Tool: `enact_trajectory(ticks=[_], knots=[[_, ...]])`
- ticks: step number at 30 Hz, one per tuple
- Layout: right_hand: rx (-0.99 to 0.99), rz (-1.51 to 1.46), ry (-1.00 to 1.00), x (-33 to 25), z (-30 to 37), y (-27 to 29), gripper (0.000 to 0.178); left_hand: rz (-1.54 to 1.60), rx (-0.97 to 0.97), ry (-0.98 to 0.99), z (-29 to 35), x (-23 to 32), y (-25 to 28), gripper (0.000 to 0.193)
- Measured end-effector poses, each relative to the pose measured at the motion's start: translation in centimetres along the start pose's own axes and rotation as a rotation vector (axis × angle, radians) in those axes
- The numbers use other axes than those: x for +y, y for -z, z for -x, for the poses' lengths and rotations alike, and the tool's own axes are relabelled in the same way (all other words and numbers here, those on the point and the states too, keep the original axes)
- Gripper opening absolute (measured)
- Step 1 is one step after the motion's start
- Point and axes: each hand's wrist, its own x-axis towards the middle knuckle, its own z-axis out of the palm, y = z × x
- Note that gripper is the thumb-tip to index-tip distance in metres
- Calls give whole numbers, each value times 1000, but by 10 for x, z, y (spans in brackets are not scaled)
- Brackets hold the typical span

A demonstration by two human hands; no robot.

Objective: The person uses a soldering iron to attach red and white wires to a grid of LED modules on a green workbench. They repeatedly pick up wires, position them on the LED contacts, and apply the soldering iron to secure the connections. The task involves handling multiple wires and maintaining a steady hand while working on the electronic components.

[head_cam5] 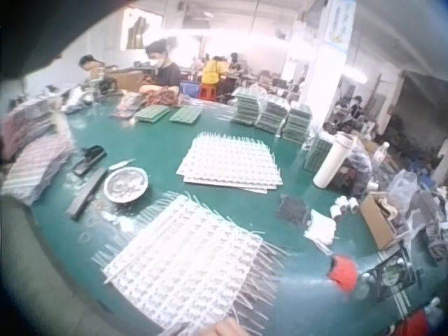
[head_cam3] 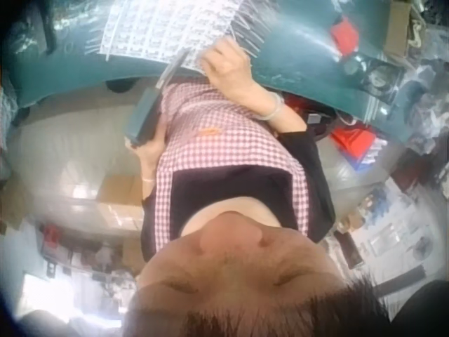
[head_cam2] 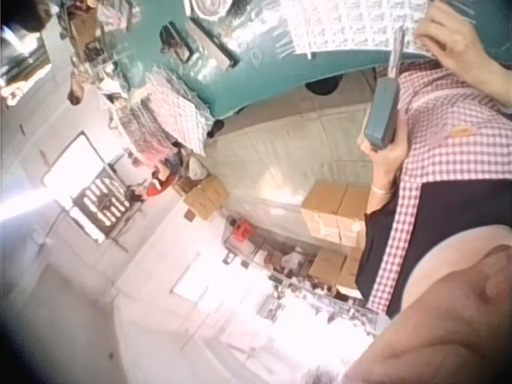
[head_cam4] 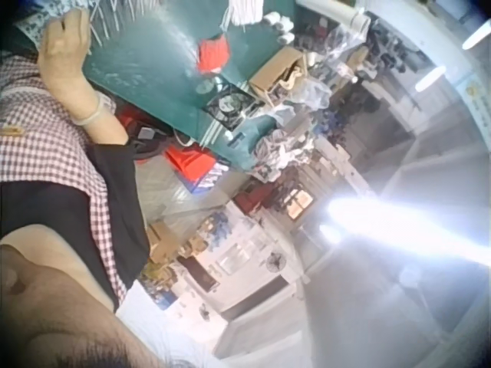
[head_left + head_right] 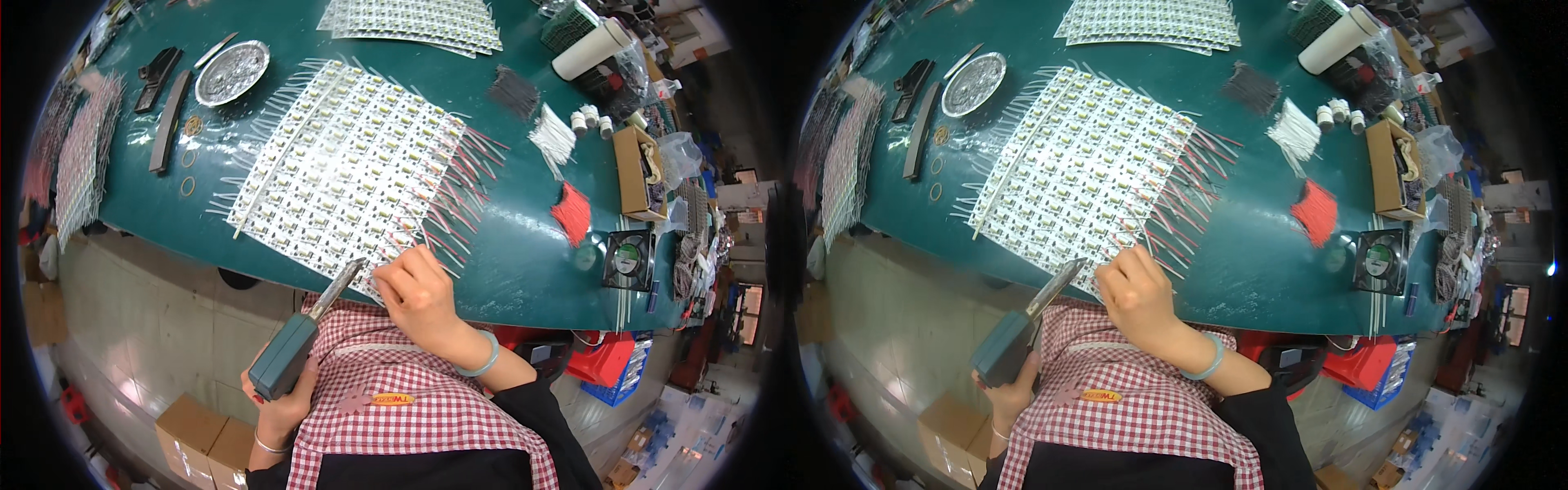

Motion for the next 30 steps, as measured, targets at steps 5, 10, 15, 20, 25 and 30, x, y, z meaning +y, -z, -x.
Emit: enact_trajectory(ticks=[5, 10, 15, 20, 25, 30], knots=[[-4, -14, -29, -2, -2, -2, 18, -10, -9, -12, 2, -3, 1, 20], [-9, -18, -34, -2, -2, -2, 18, -27, 4, -86, 0, -3, 1, 19], [6, -36, -21, -2, -3, -3, 15, -30, -6, -98, 3, -7, 1, 17], [-6, -13, -28, -1, -2, -3, 19, -32, 9, -114, -1, -3, -1, 16], [2, -10, -28, -1, -1, -3, 19, -42, 14, -139, -3, -3, -2, 15], [6, -8, -26, -2, -2, -4, 19, -39, 22, -134, -2, -3, -2, 15]])
